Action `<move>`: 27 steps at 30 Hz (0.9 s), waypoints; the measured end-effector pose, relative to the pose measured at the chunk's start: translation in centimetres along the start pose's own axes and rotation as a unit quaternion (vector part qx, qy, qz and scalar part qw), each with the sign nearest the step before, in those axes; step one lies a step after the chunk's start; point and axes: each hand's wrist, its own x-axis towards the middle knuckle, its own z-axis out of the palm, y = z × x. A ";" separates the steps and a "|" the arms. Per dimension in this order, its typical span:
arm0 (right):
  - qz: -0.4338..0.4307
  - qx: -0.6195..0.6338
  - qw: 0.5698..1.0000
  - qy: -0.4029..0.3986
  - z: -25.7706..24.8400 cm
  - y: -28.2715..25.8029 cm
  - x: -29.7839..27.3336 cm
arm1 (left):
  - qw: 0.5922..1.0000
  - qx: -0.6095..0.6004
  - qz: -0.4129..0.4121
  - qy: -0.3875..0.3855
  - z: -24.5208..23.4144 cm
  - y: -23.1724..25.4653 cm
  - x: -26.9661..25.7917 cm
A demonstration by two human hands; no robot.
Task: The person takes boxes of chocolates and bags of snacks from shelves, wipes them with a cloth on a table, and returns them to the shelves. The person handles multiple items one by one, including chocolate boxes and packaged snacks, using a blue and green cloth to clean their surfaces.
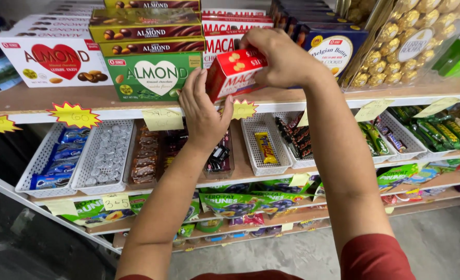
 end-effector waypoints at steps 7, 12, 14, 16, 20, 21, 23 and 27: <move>-0.040 0.002 0.996 0.081 -0.7 -1.8 -2.5 | 0.999 -0.029 -0.021 0.004 0.4 -0.2 -0.7; -0.004 0.231 0.964 0.131 0.1 -0.9 -4.8 | 0.999 -0.049 -0.024 0.005 1.1 -1.0 -1.5; -0.028 0.259 0.952 0.158 0.7 -0.5 -5.5 | 0.998 -0.049 -0.028 0.003 0.8 -0.5 -1.4; -0.052 0.285 0.939 0.185 1.2 -0.2 -6.2 | 0.998 -0.050 -0.031 0.003 0.6 -0.1 -1.2; -0.065 0.438 0.843 0.305 2.5 -1.0 -8.4 | 0.996 -0.071 -0.048 -0.036 -1.0 2.1 -1.0; -0.063 0.489 0.794 0.354 2.9 -1.4 -9.1 | 0.991 -0.093 -0.073 -0.068 -1.7 2.8 -0.7; -0.032 0.557 0.744 0.367 3.8 -2.4 -12.1 | 0.985 -0.135 -0.063 -0.082 -2.1 4.2 -0.9; 0.056 0.624 0.666 0.405 4.8 -7.2 -17.7 | 0.950 -0.261 -0.066 -0.156 -2.5 7.7 -2.6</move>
